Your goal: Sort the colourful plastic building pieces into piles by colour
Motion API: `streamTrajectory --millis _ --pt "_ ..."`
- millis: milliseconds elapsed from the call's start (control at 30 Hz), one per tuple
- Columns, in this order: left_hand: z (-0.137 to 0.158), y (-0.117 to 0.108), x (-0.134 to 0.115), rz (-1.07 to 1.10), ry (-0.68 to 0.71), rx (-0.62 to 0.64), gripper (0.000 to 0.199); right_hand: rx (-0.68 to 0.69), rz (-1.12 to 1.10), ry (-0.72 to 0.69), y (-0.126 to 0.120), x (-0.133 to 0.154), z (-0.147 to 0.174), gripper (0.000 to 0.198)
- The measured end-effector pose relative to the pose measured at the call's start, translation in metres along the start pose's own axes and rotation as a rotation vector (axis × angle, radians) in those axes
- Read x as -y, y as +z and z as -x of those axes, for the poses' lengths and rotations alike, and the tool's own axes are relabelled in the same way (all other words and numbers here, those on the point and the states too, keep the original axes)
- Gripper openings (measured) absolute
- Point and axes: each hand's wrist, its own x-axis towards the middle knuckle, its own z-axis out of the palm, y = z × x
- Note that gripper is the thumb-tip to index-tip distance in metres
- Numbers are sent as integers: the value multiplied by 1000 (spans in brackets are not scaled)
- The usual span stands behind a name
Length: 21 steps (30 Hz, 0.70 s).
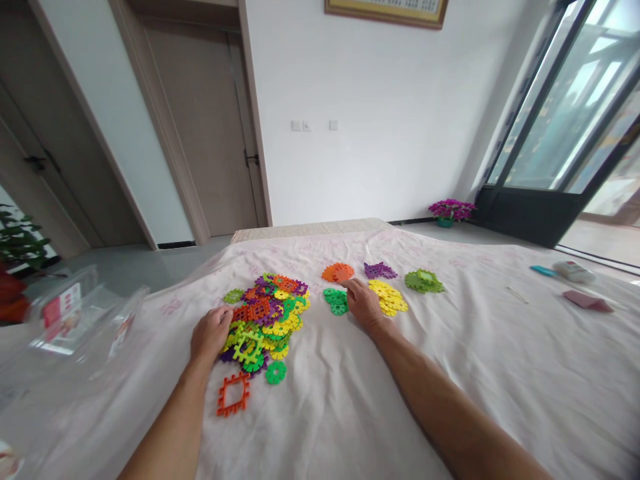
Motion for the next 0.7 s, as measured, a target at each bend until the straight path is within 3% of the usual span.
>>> streamTrajectory --millis 233,433,600,700 --pt "1 1 -1 148 35 74 50 93 153 23 1 1 -2 39" --pt "12 -15 -7 383 102 277 66 96 246 93 -4 10 1 39" --pt "51 -35 -10 164 321 339 111 108 282 136 -6 13 1 40" --pt "83 -33 -17 4 351 344 128 110 285 143 -6 14 0 40"
